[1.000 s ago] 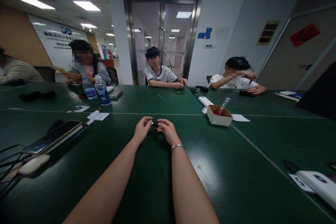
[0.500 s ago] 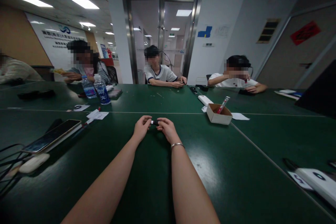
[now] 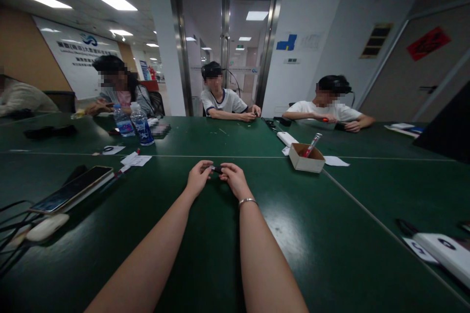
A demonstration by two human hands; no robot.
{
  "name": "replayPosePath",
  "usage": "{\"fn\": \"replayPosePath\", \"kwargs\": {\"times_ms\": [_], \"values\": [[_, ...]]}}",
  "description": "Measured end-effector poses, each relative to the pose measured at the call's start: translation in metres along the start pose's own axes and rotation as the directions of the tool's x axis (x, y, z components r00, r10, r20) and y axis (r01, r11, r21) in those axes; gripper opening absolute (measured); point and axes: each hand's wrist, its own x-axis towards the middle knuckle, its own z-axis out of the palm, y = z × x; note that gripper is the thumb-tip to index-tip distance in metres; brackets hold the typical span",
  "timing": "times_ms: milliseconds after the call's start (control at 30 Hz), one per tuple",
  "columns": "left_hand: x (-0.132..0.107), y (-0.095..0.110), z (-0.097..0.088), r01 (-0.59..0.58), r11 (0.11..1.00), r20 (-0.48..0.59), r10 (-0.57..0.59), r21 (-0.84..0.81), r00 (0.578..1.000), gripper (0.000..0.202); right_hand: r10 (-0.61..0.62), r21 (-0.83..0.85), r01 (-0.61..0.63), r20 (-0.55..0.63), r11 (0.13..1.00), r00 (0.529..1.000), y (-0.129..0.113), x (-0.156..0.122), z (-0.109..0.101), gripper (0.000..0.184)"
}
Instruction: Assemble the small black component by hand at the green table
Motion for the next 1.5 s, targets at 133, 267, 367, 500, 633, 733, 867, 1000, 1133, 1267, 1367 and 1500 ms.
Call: {"fn": "replayPosePath", "kwargs": {"times_ms": [133,267,367,500,633,733,867,1000,1133,1267,1367,1500], "values": [[0.0005,-0.0028,-0.0007,0.016,1.0,-0.011,-0.016,0.014,1.0,0.021,0.003,-0.004,-0.002,0.007,1.0,1.0,-0.0001,-0.0007,0.0002,0.028],[0.0006,-0.0036,-0.0007,0.031,0.998,-0.011,-0.03,0.056,0.999,0.026,0.003,-0.011,-0.003,0.026,1.0,1.0,-0.0003,-0.0009,-0.0003,0.029],[-0.0001,-0.0003,0.0,0.036,0.999,-0.032,-0.034,0.037,0.999,0.029,0.006,-0.005,-0.006,0.024,1.0,1.0,-0.0001,-0.0004,-0.0006,0.029],[-0.0011,0.0037,0.0008,0.024,0.998,-0.009,-0.025,-0.05,1.0,0.032,0.004,0.0,-0.004,0.015,1.0,1.0,-0.0002,-0.0001,-0.0002,0.03],[-0.0011,0.0026,0.0011,0.005,0.999,0.033,-0.004,-0.045,0.999,0.028,-0.001,-0.002,0.001,0.021,1.0,1.0,-0.001,-0.0011,0.0006,0.031],[-0.0006,-0.0006,0.0006,-0.003,1.0,0.005,0.003,-0.005,1.0,0.024,-0.002,-0.008,0.002,0.03,1.0,1.0,-0.0019,-0.0022,0.0011,0.031],[-0.0013,-0.001,-0.0005,0.002,0.997,0.001,-0.002,0.074,1.0,0.026,-0.001,-0.015,0.002,0.034,1.0,0.999,-0.0032,-0.0032,0.0015,0.029],[-0.0023,0.0026,0.0002,-0.001,0.999,-0.023,0.002,0.053,1.0,0.028,0.001,-0.015,0.0,0.028,1.0,1.0,-0.004,-0.0036,0.0019,0.027],[-0.0012,0.0013,0.0021,-0.04,0.999,0.036,0.041,-0.03,0.999,0.03,-0.004,-0.02,0.004,0.026,1.0,1.0,-0.0041,-0.0038,0.0021,0.028],[0.0,-0.0022,0.0025,-0.049,0.999,0.043,0.049,-0.008,0.998,0.027,-0.008,-0.015,0.008,0.031,1.0,0.999,-0.0035,-0.0041,0.002,0.03],[0.0004,-0.0036,0.0017,-0.055,0.997,0.008,0.054,0.055,0.999,0.024,-0.008,-0.008,0.008,0.041,1.0,0.999,-0.0028,-0.0039,0.0019,0.031],[0.0004,-0.0045,0.0003,-0.049,0.994,-0.018,0.051,0.095,0.999,0.023,0.002,-0.009,-0.001,0.045,1.0,0.999,-0.0027,-0.0032,0.002,0.03]]}}
